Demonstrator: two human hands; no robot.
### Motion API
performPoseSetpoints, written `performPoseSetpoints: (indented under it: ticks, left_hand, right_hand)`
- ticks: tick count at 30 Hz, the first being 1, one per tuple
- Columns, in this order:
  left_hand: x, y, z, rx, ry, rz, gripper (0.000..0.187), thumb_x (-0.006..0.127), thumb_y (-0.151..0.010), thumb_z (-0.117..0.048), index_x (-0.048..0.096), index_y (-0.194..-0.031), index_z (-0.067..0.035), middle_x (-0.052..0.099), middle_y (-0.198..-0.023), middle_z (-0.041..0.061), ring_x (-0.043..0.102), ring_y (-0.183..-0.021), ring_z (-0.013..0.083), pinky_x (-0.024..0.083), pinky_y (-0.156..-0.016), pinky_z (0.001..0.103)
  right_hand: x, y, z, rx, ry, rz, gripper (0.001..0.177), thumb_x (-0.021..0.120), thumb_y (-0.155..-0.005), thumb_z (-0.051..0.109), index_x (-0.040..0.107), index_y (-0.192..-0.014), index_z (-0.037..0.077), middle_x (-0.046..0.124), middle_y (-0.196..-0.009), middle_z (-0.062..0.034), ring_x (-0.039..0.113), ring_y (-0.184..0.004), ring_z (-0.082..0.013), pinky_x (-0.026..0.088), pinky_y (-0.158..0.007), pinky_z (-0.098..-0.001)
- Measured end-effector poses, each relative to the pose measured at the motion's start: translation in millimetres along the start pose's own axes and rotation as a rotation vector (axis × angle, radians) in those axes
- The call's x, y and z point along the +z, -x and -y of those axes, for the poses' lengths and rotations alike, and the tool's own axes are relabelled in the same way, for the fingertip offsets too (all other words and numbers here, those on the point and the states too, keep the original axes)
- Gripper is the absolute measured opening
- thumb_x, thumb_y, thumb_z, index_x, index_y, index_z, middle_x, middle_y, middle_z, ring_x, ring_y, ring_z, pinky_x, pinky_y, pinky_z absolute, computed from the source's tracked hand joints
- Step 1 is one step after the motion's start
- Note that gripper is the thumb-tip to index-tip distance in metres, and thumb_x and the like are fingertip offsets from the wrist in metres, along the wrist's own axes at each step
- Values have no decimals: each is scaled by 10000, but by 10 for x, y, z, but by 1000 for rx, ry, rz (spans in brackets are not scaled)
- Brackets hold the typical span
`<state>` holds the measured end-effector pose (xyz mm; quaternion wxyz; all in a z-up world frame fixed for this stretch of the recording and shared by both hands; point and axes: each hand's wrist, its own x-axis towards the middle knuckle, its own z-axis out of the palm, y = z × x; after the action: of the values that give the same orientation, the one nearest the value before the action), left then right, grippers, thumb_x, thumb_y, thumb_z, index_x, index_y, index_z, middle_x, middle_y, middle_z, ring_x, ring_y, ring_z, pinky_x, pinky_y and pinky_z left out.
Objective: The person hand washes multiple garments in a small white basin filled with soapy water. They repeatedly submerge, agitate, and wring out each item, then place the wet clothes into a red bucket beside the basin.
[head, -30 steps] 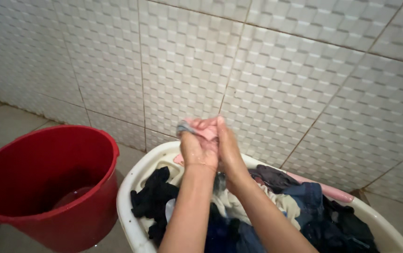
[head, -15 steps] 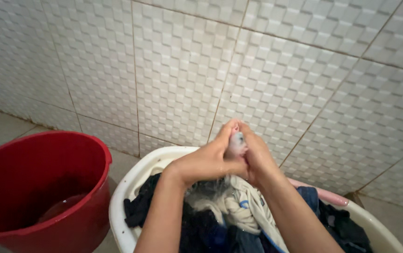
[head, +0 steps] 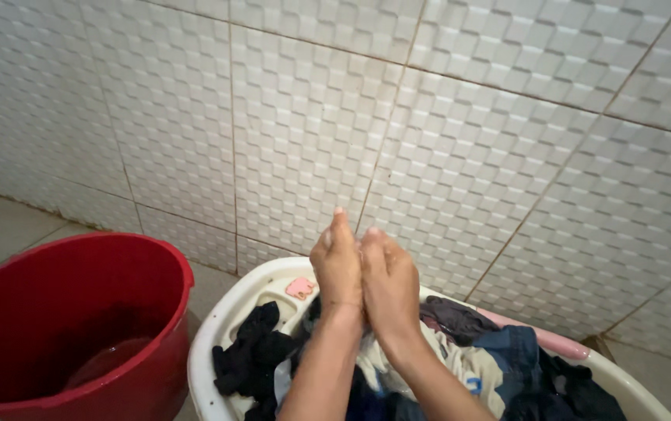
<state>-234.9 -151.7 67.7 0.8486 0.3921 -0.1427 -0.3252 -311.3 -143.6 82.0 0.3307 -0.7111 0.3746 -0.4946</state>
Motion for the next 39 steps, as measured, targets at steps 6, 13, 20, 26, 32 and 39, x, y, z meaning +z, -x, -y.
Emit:
performPoseSetpoints:
  ticks: [6, 13, 20, 26, 32, 39]
  left_hand:
    - [-371, -236, 401, -560, 407, -70, 338, 589, -911, -414, 624, -846, -84, 620, -805, 57, 621, -759, 223, 523, -695, 386]
    - [-568, -533, -487, -186, 506, -75, 319, 623, -928, -413, 533, -789, -140, 546, -780, 3, 571, -738, 164, 519, -670, 347]
    - [-1362, -316, -2126, 241, -513, -310, 714, 718, -871, -582, 561, -1294, -28, 541, -1174, 242, 475, -1050, 328, 420, -828, 460]
    - [-1791, -459, -1955, 171, -1170, -553, 1117, 716, -825, -677, 199, -1614, -80, 226, -1601, 334, 219, -1500, 461, 225, -1167, 544]
    - [-1506, -1012, -224, 505, -842, -67, 881, 684, -942, -447, 252, -1555, 16, 363, -1575, 302, 368, -1460, 397, 305, -1171, 435]
    - [-1752, -621, 1861, -167, -1140, 219, 904, 639, -869, -108, 136, -1621, -115, 506, -1412, 309, 474, -1355, 441, 393, -1128, 440]
  right_hand:
    - [25, 132, 6, -386, 306, 88, 319, 622, -956, 294, 701, -765, 51, 638, -577, -203, 636, -491, -370, 477, -477, -457]
    - [465, -58, 734, -748, 181, 114, 271, 603, -993, 238, 659, -789, 69, 653, -612, -167, 648, -528, -357, 472, -485, -442]
    - [1506, -81, 1393, -408, 22, 537, 365, 483, -1058, 370, 654, -1106, 51, 735, -929, -208, 718, -865, -380, 542, -743, -451]
    - [1419, -603, 11, -308, 156, 547, 430, 535, -1019, 354, 581, -1355, 90, 721, -1163, -215, 699, -1077, -357, 529, -924, -438]
    - [761, -424, -1736, -201, 626, 657, 525, 768, -753, 229, 677, -1260, 134, 752, -1051, -193, 732, -981, -351, 576, -881, -445]
    - [548, -29, -2080, 129, 871, 811, 597, 833, -816, 386, 617, -1336, 185, 720, -1145, -146, 689, -1081, -329, 536, -970, -446]
